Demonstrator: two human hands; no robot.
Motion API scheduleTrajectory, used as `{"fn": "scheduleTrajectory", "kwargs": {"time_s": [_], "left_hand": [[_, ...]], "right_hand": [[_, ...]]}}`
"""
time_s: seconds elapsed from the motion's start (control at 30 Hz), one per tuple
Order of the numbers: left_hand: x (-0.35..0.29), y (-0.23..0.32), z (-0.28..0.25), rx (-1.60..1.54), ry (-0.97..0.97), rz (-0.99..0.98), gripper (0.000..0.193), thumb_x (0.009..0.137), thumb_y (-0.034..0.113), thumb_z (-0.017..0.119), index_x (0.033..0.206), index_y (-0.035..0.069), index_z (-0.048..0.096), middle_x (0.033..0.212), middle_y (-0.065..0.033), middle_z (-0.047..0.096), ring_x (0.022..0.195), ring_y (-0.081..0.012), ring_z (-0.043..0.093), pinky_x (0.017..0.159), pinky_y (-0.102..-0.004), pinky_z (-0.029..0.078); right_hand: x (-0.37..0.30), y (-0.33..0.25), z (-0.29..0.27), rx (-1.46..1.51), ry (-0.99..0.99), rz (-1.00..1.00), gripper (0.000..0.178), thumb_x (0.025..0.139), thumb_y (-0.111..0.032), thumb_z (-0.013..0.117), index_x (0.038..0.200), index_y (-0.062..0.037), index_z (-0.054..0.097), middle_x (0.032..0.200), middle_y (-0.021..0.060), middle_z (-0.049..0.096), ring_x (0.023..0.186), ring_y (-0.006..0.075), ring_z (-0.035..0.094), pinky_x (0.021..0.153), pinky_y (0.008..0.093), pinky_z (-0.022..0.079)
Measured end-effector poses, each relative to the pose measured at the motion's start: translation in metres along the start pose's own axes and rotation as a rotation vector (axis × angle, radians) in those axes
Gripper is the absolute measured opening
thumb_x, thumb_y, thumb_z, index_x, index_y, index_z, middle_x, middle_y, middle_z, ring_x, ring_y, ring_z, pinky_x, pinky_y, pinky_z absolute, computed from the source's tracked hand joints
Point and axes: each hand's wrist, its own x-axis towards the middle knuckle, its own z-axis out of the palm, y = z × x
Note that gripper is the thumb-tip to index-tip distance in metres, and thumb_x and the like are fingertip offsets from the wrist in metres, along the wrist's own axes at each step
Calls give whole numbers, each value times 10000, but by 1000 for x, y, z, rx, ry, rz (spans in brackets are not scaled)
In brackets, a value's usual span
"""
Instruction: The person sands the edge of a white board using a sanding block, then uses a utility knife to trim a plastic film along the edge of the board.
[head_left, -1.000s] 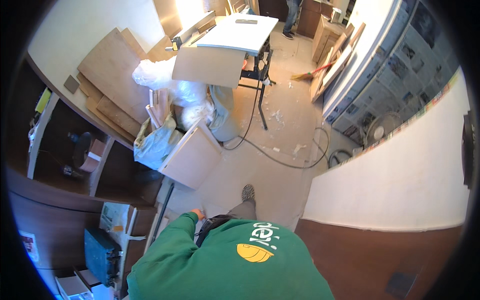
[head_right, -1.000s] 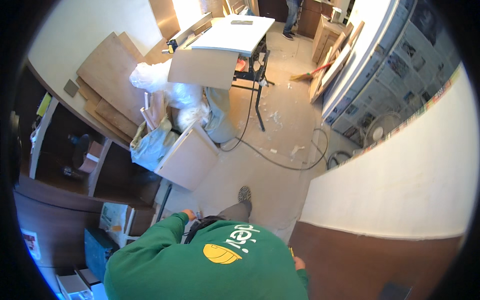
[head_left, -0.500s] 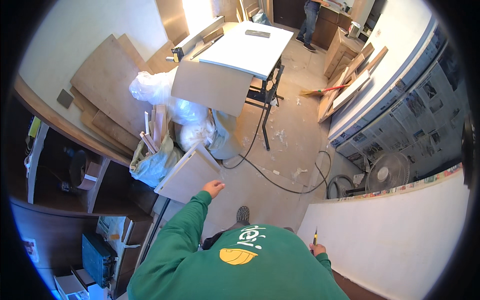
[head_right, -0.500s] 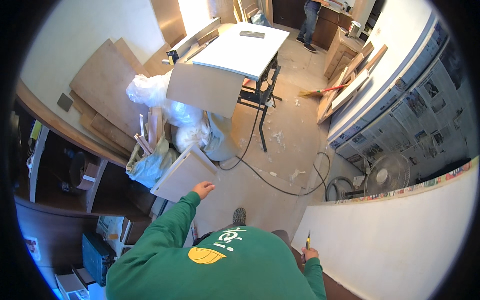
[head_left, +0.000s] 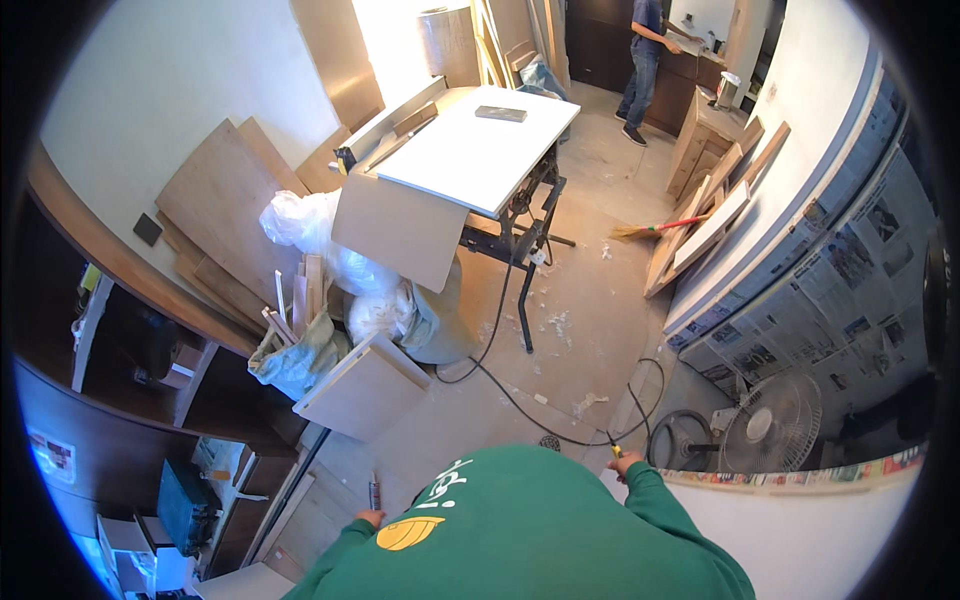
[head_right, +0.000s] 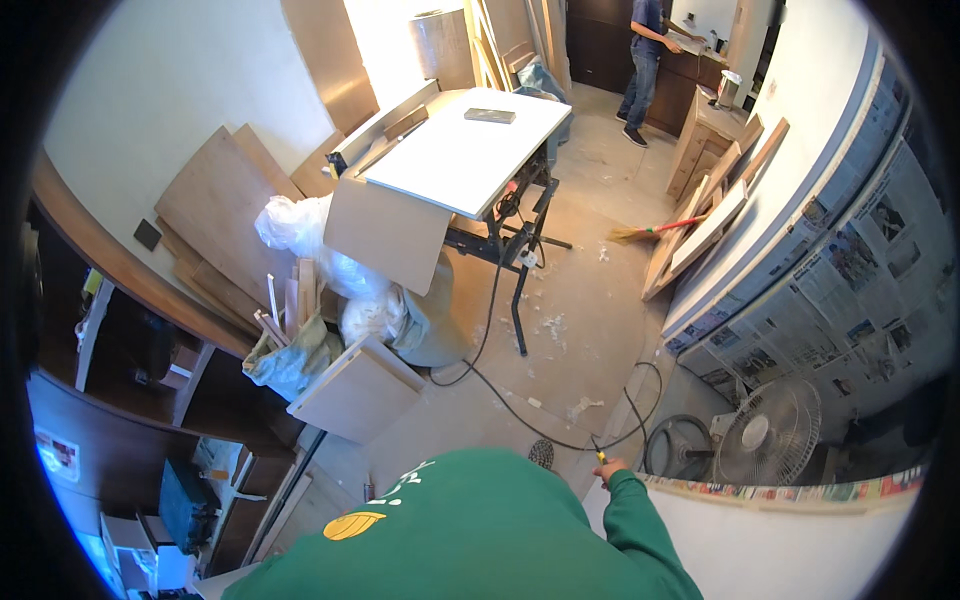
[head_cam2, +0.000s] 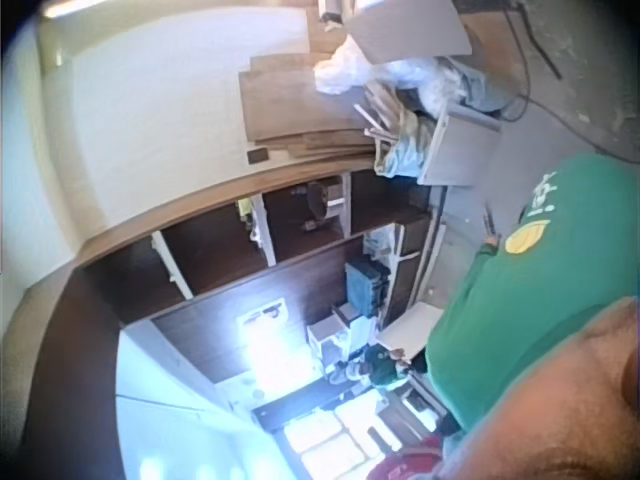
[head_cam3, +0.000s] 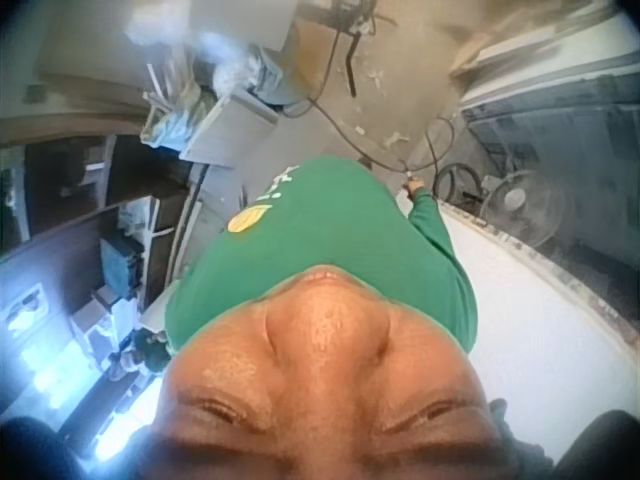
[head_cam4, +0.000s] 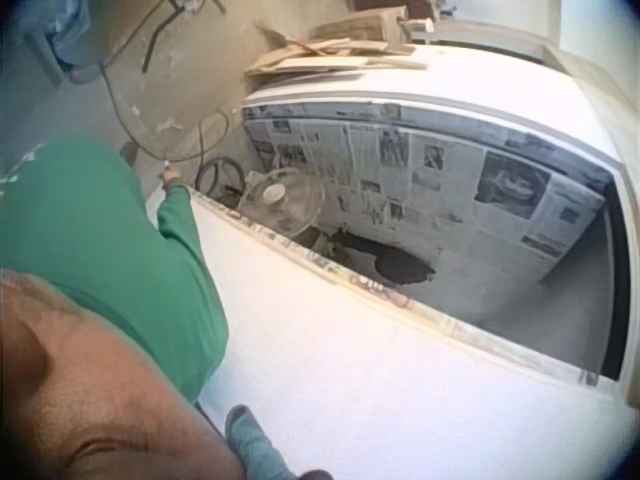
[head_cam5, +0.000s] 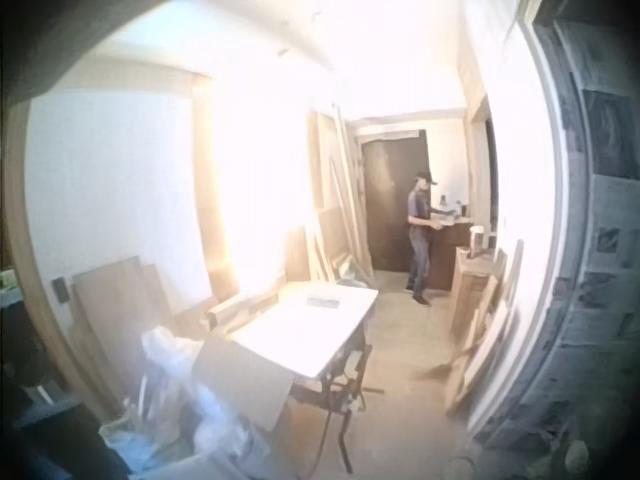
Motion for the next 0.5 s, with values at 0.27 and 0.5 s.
{"fn": "scheduleTrajectory", "kwargs": {"time_s": [0.27,0.5], "left_hand": [[1,53,-68,83,-91,-187,659,864,646,622,1143,64,754,1228,-177,706,1163,-367,648,1032,-472,487],[-151,425,-430,413,323,640,451,946,442,602,1269,134,661,1168,-165,705,1199,-365,617,999,-483,495]], "right_hand": [[64,-96,-60,74,-97,-91,196,859,-45,702,1016,-20,587,625,113,617,482,237,619,440,392,458],[76,-82,-92,-143,-117,-1,240,878,-95,727,1088,-30,629,717,96,633,547,227,626,510,390,498]]}}
